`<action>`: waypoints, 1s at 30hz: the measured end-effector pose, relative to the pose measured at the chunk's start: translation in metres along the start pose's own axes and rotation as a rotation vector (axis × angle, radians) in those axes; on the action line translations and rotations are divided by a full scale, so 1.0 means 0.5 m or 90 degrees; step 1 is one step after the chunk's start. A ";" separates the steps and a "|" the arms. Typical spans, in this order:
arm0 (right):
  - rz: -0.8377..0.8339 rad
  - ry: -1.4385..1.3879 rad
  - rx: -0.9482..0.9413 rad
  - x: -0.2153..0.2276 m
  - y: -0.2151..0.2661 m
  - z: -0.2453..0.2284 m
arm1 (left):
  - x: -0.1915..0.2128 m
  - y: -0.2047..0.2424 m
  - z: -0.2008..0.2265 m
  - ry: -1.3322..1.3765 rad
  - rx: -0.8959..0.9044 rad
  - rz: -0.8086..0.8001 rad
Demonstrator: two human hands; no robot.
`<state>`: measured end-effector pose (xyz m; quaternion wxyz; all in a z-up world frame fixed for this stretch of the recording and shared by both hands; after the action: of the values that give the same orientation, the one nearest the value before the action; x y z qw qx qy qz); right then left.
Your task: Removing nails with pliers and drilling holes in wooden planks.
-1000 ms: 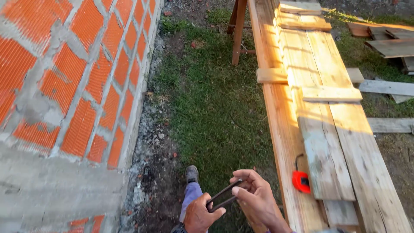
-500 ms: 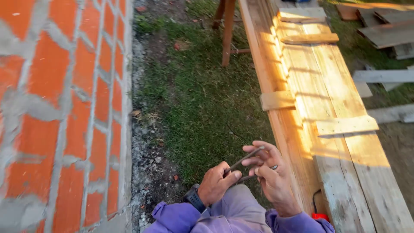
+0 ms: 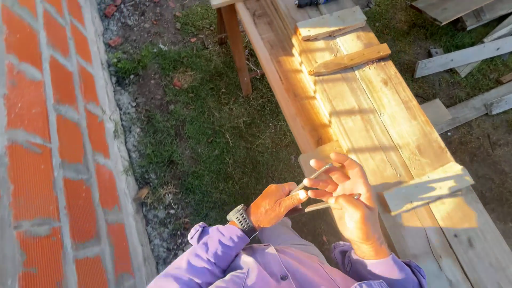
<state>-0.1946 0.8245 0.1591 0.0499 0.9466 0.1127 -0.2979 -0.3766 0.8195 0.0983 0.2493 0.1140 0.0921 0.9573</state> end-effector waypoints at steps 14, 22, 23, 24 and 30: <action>0.062 0.226 0.194 0.089 -0.512 -0.253 | 0.260 -0.672 0.227 -0.145 -0.174 -0.138; 0.113 0.446 0.228 0.137 -0.733 -0.269 | 0.345 -0.960 0.233 -0.107 -0.204 -0.250; 0.122 0.453 0.241 0.144 -0.755 -0.262 | 0.353 -0.986 0.225 -0.074 -0.233 -0.264; 0.131 0.461 0.255 0.150 -0.776 -0.256 | 0.359 -1.013 0.217 -0.041 -0.263 -0.278; 0.181 0.513 0.231 0.150 -0.857 -0.238 | 0.388 -1.107 0.192 -0.074 -0.175 -0.338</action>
<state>-0.1730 1.2732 0.2014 -0.1238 0.9864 -0.0617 0.0886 -0.2635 1.4029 0.0947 0.5084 0.1055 -0.0262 0.8542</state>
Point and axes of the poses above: each hand's wrist, its own y-axis away from the middle knuckle, its own x-axis out of the back of the hand, z = x × y, the point moved 1 cm from there along -y, towards the middle knuckle, and after that the axes turned 4 degrees about -y, right-handed, at the moved point
